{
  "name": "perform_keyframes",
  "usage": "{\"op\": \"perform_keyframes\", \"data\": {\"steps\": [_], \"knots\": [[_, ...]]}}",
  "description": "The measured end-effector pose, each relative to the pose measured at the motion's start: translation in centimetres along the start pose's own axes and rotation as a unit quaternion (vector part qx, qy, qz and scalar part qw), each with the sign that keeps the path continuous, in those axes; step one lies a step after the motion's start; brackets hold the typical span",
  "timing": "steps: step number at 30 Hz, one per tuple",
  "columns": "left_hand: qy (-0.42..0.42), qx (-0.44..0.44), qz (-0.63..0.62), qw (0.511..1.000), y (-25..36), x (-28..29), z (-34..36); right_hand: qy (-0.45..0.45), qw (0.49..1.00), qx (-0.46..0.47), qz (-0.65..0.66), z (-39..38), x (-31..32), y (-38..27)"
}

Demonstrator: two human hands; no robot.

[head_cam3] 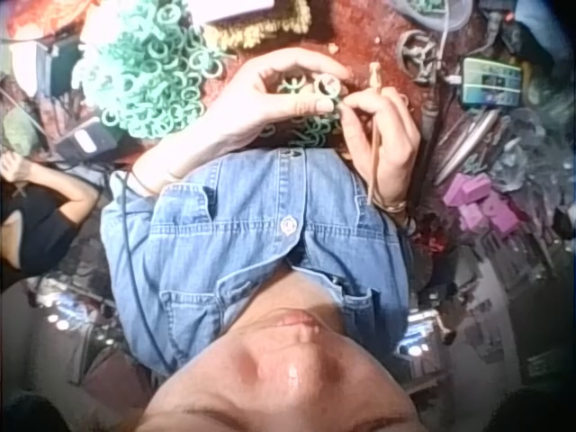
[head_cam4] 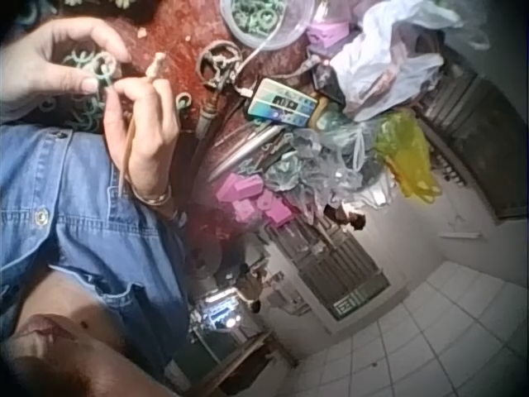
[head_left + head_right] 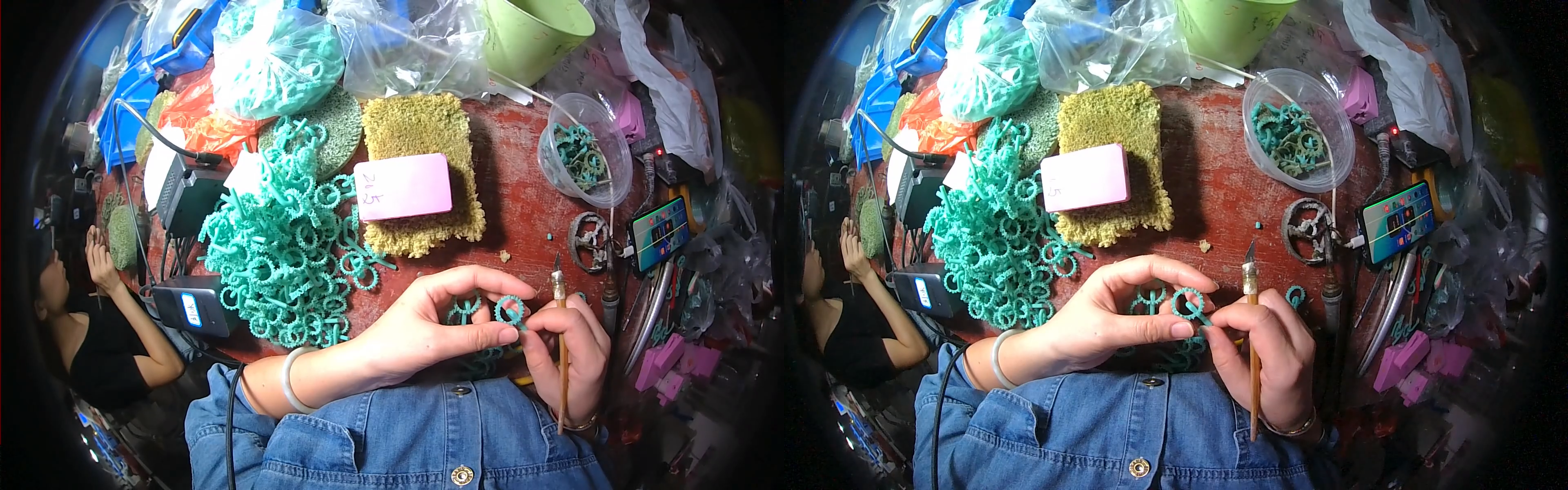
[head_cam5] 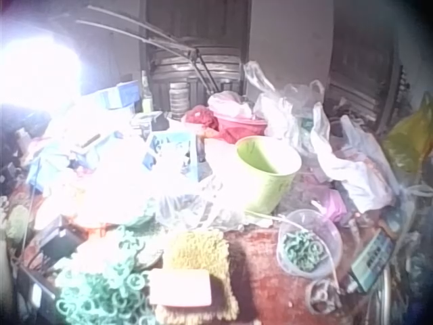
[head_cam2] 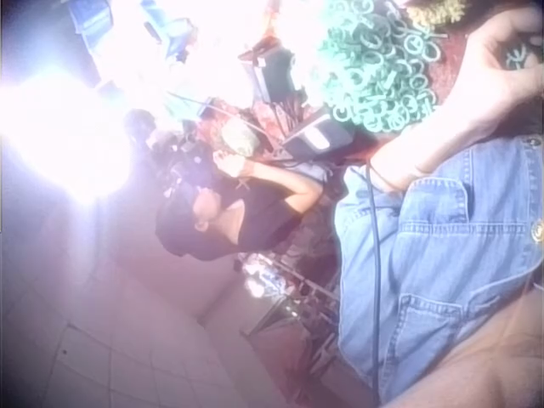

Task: Using a rotary tool to refine and clean green wax jewelry models at a workbench.

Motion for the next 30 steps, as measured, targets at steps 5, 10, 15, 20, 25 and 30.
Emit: {"op": "perform_keyframes", "data": {"steps": [5,10,15,20,25,30], "knots": [[-0.006,-0.015,0.016,1.000,0.1,-0.1,0.0,0.013,1.000,0.024,-0.016,-0.1,0.1,0.1],[-0.027,-0.013,0.027,0.999,0.1,-0.4,0.1,0.046,0.998,-0.009,0.050,-0.5,0.5,0.8],[-0.035,-0.019,0.047,0.998,0.2,-0.4,0.1,0.054,0.994,-0.039,0.082,-0.8,0.3,1.4],[-0.028,-0.012,0.051,0.998,0.1,-0.4,0.1,0.050,0.991,-0.066,0.107,-0.9,0.3,1.6],[-0.025,-0.025,0.059,0.998,0.2,-0.4,0.0,0.059,0.987,-0.074,0.128,-0.9,0.2,1.9],[-0.029,-0.009,0.050,0.998,0.2,-0.4,0.0,0.062,0.987,-0.077,0.127,-0.9,0.2,1.9]]}}
Point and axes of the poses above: each hand's wrist, its own z-axis towards the middle knuckle, its own x-axis out of the back of the hand, y = z × x, the point moved 6 cm from there along z, towards the middle knuckle, and after that the axes turned 6 degrees about x, right-handed, at the moved point
